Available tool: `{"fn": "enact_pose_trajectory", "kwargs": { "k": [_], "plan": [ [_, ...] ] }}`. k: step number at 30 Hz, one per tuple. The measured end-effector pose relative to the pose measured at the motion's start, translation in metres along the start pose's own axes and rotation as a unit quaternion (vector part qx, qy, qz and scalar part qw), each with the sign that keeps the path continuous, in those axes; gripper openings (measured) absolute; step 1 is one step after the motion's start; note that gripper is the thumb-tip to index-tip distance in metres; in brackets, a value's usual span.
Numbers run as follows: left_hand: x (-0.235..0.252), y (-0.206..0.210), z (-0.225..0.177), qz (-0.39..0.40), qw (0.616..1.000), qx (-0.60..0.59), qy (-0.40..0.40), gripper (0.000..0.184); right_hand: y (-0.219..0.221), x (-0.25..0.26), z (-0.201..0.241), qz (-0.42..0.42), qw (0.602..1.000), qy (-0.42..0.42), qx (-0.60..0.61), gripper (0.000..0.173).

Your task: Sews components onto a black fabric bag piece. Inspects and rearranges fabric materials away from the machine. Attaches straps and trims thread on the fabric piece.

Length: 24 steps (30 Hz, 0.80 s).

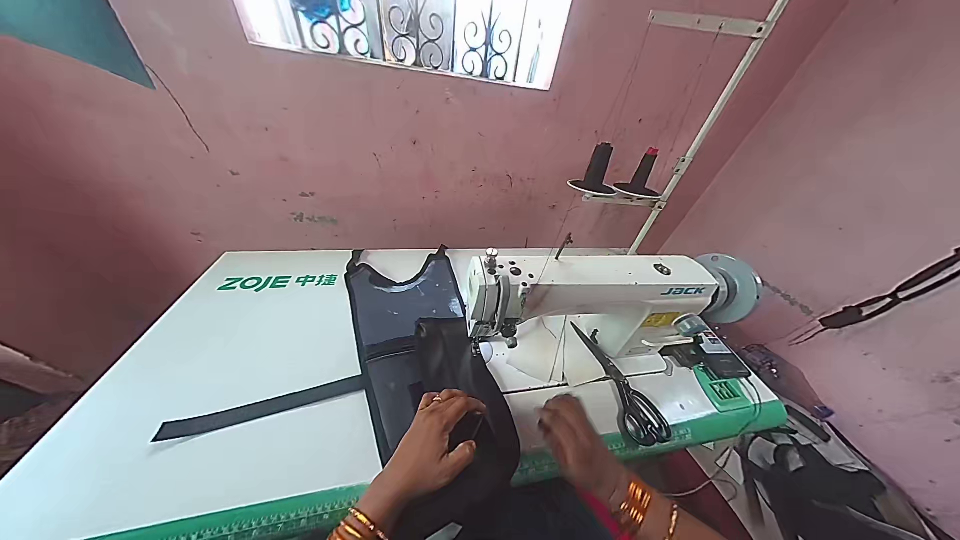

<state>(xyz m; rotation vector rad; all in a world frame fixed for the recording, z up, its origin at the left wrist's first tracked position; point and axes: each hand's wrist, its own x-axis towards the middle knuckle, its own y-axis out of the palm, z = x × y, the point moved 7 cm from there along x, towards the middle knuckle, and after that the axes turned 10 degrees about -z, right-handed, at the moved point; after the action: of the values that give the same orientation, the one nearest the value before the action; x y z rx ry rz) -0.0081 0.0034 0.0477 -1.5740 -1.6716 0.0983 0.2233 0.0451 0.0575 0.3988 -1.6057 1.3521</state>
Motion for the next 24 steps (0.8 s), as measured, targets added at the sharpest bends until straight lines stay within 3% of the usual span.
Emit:
{"fn": "enact_pose_trajectory", "kwargs": {
  "k": [2, 4, 8, 11, 15, 18, 21, 24],
  "plan": [
    [0.004, 0.003, 0.001, 0.004, 1.000, 0.016, 0.015, 0.053, -0.003, 0.036, -0.031, 0.028, 0.996, 0.043, -0.073, 0.022],
    [0.003, 0.006, 0.003, 0.008, 1.000, 0.021, 0.020, 0.054, 0.019, 0.062, -0.046, 0.127, 0.987, 0.090, -0.028, 0.018],
    [0.002, 0.005, 0.001, -0.029, 0.998, 0.050, 0.029, 0.057, 0.086, 0.080, -0.055, 0.284, 0.948, 0.122, 0.075, 0.027],
    [0.001, 0.006, 0.001, -0.018, 0.996, 0.084, 0.014, 0.060, 0.081, 0.065, -0.066, 0.230, 0.967, 0.095, 0.047, 0.019],
    [0.009, 0.008, 0.006, 0.034, 0.999, 0.030, -0.023, 0.039, 0.016, 0.043, -0.097, 0.205, 0.967, 0.150, 0.027, 0.024],
    [0.014, 0.006, 0.008, 0.077, 0.997, -0.017, -0.023, 0.033, -0.026, 0.048, -0.104, 0.084, 0.978, 0.135, -0.133, 0.023],
    [0.016, 0.001, 0.005, 0.047, 0.999, -0.019, 0.017, 0.021, -0.016, 0.047, -0.102, 0.204, 0.925, 0.256, -0.193, 0.050],
    [0.021, -0.013, -0.001, -0.002, 0.999, -0.010, 0.041, 0.016, 0.020, 0.073, -0.040, 0.149, 0.959, 0.216, -0.108, 0.039]
  ]
}}
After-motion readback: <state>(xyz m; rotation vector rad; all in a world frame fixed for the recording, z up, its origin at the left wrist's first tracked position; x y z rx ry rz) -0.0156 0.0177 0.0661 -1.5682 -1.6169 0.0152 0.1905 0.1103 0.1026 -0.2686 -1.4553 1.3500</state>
